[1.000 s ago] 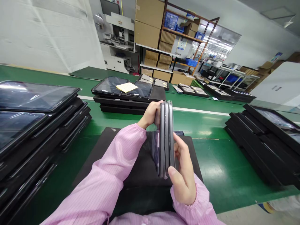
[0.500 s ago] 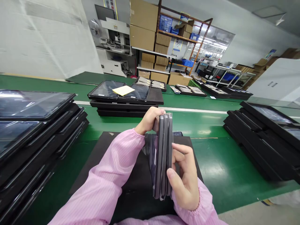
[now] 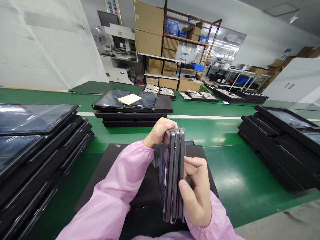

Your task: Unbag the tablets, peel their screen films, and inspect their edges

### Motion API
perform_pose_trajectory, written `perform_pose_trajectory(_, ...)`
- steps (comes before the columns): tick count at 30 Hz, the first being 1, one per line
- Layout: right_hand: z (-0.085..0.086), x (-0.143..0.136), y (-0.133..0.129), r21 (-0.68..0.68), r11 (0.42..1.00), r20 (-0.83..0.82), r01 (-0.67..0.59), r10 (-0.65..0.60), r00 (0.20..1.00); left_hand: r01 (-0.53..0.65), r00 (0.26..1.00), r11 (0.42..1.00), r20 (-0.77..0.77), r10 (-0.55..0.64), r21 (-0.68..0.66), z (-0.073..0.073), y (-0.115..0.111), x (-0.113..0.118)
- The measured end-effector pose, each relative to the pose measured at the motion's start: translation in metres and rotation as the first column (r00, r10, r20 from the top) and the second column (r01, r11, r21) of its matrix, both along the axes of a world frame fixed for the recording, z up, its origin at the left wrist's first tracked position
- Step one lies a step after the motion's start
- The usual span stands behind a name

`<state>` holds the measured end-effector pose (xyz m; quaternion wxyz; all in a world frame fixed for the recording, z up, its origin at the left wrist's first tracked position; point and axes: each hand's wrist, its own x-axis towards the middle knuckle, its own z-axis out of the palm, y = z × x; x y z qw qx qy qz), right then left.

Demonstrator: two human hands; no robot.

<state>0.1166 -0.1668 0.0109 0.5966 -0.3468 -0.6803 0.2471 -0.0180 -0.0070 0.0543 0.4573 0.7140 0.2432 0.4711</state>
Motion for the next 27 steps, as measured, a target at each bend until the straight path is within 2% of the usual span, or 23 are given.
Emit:
perform_pose_trajectory(6,0.008,-0.005,0.0,0.032,0.993,0.09,0.118,-0.12,0.989,0.004,1.0,1.0,-0.028,-0.004,0.007,0.002,-0.004,0.001)
perform_pose_trajectory(15,0.009,-0.008,-0.001,0.068,0.989,0.109,0.133,-0.14,0.984,-0.003,1.0,1.0,0.028,0.003,0.006,-0.014,0.005,0.006)
perform_pose_trajectory(19,0.0,-0.011,-0.004,-0.067,0.99,0.05,0.126,-0.123,0.991,0.018,0.999,1.0,0.051,-0.019,0.02,-0.016,0.007,0.006)
perform_pose_trajectory(23,-0.005,-0.01,-0.006,-0.205,0.974,0.068,0.099,-0.087,0.994,0.035,0.998,0.999,0.059,-0.036,0.021,-0.017,0.003,0.009)
perform_pose_trajectory(25,-0.005,-0.008,-0.008,-0.215,0.97,0.096,0.116,-0.097,0.991,-0.019,0.996,0.999,0.084,0.017,0.028,-0.023,-0.001,0.01)
perform_pose_trajectory(27,-0.003,-0.004,-0.009,-0.228,0.965,0.126,0.131,-0.105,0.986,-0.241,0.951,0.97,0.198,0.237,-0.002,-0.038,-0.005,0.01)
